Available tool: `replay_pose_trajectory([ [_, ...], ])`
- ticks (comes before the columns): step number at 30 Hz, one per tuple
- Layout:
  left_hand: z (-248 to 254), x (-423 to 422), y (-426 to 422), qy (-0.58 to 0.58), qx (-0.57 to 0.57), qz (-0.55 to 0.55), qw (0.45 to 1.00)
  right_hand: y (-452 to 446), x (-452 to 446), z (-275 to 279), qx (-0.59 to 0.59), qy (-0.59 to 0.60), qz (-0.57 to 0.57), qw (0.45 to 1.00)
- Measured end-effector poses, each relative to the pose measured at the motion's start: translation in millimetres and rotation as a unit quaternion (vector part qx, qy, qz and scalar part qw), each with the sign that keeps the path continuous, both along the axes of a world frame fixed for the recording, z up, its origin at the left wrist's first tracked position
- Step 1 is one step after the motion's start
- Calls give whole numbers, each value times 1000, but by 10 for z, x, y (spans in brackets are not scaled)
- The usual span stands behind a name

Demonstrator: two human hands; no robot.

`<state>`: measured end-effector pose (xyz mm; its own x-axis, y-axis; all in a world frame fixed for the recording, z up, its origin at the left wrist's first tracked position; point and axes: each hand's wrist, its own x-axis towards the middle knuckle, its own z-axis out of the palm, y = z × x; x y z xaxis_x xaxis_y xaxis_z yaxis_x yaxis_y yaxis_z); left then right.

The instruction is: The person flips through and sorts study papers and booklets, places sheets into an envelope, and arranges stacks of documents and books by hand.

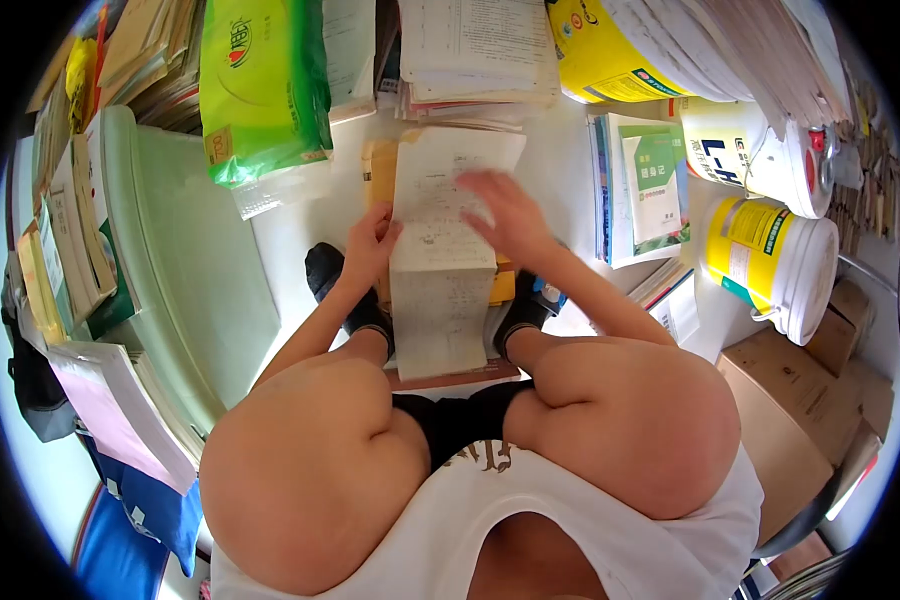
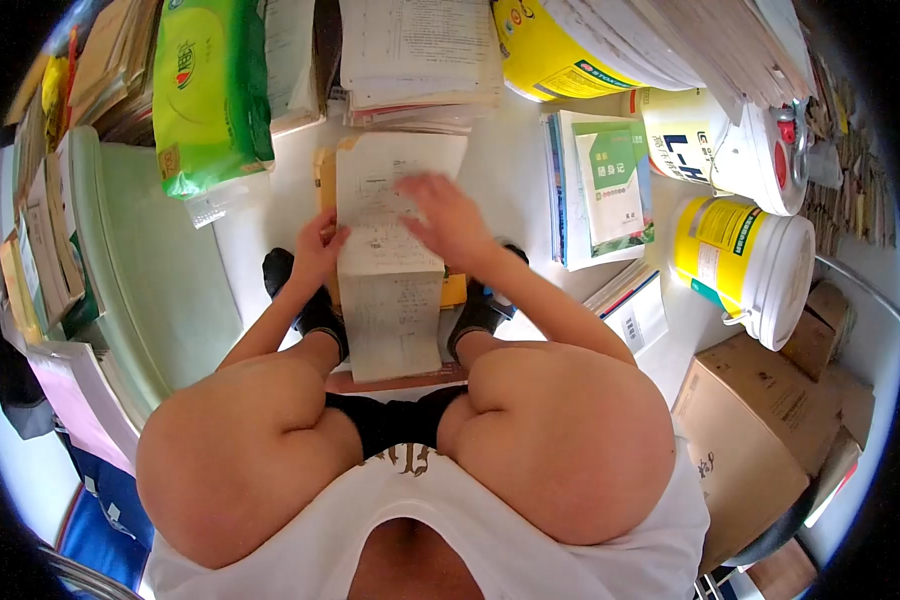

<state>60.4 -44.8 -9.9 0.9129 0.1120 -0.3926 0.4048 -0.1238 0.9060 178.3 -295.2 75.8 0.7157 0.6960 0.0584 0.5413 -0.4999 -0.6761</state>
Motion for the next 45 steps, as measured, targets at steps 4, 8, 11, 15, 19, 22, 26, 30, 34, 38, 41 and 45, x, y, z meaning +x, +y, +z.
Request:
replay_pose_trajectory([
  [4, -77, -63, -58, -13, 36, 25, 999, 18, 405, 85, -16, -88, -50, 995],
  [8, -31, -3, -27, -13, 76, -10, 997, 73, 521, 31, -14, -59, -45, 997],
  [11, 78, 1, -56, -24, 74, -8, 997, 185, 609, -70, 27, -52, 2, 998],
  [15, 307, 82, -62, -92, 148, -74, 982, 360, 679, -163, 11, -63, 49, 997],
  [19, 312, 81, -116, -93, 123, -45, 987, 422, 736, -198, 26, 28, 33, 999],
  [22, 458, 214, -96, -5, 191, -111, 975, 433, 725, -71, 72, 56, 0, 996],
  [26, 767, 593, -178, -43, 28, -15, 999, 439, 642, 60, 114, 36, -34, 992],
  [30, 859, 851, -176, -98, 57, 46, 992, 422, 583, 58, 101, 3, -67, 993],
  [34, 755, 867, -198, -115, 24, 75, 990, 404, 562, -27, 109, -152, -65, 980],
  [38, 765, 847, -179, -94, 18, 65, 993, 412, 519, -27, 105, -249, -65, 961],
  [41, 776, 840, -174, -94, 31, 66, 993, 398, 487, -26, 95, -282, -71, 952],
  [45, 706, 820, -160, -84, -10, 59, 995, 374, 562, -46, 79, -286, -47, 954],
])
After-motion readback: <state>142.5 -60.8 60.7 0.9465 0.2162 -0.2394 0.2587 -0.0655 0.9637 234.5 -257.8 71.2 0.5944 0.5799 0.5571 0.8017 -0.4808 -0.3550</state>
